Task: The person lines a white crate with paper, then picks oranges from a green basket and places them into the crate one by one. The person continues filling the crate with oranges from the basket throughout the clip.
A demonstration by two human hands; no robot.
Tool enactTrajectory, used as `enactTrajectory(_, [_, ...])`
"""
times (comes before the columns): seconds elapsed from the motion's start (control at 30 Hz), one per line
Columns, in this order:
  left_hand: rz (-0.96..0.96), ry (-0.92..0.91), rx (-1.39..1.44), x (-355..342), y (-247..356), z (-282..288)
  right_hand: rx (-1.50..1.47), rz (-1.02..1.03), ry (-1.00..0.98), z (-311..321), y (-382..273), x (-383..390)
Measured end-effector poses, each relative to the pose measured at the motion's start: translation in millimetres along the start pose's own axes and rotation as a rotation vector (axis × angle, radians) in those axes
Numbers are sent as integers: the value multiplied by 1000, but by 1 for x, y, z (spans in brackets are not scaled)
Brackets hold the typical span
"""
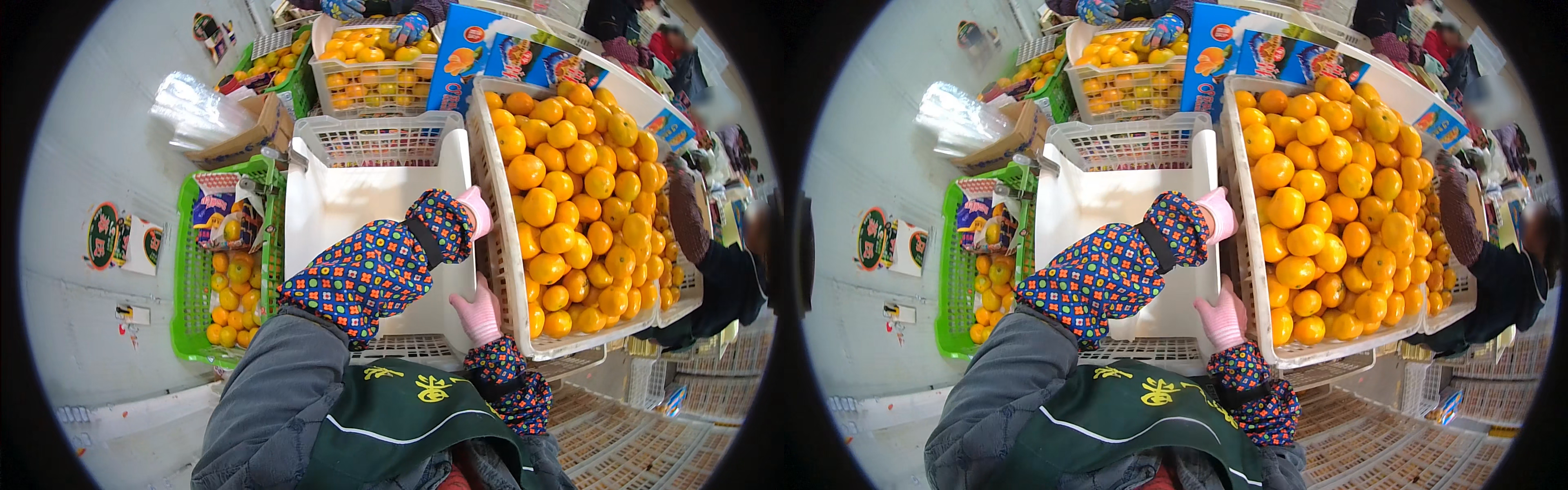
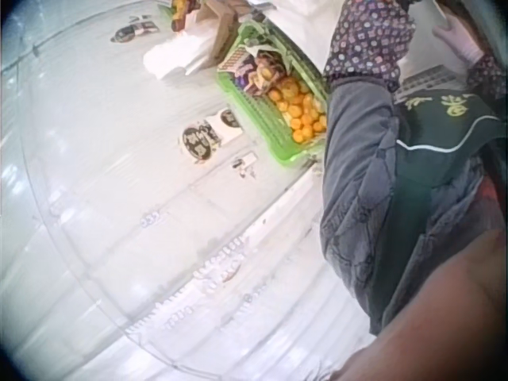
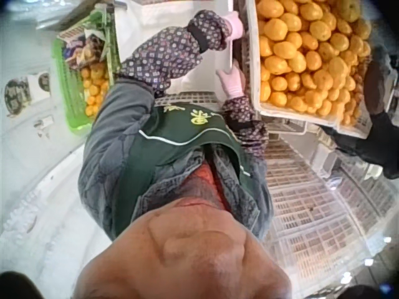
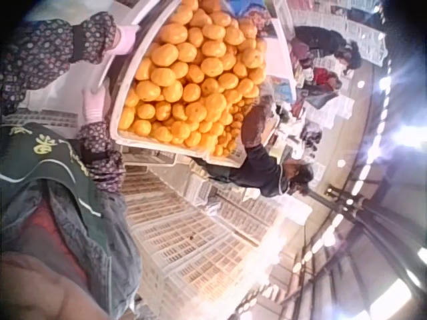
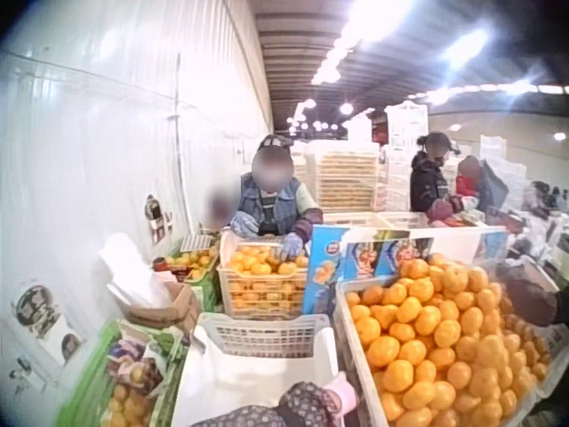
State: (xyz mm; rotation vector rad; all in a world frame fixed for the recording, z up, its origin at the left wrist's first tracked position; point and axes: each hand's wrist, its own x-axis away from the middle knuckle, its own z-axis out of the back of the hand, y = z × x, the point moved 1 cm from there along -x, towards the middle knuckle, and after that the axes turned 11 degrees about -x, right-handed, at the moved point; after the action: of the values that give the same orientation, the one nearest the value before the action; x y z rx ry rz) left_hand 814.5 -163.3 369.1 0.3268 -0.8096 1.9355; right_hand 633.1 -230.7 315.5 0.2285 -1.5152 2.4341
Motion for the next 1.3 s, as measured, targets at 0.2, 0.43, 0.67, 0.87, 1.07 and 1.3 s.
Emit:
enactTrajectory(0.2, [50,-4,72,17,-13,13,36,42,-9,-3,3,-5])
enactTrajectory(0.43, [117,142,91,0,-11,-6,32,104,9,-5,20,-15])
enactTrajectory(0.67, [108,204,125,0,-7,-14,-158,148,-10,-8,27,-19])
enactTrajectory(0.87, [335,599,279,108,-7,-13,-27,114,10,-6,17,-17])
enactTrajectory(1.07, [1532,487,688,326,-87,-117,-30,149,-1,-5,8,-13])
enactTrajectory(1.3, [1487,49,784,314,-114,-179,70,104,5,-4,7,-14])
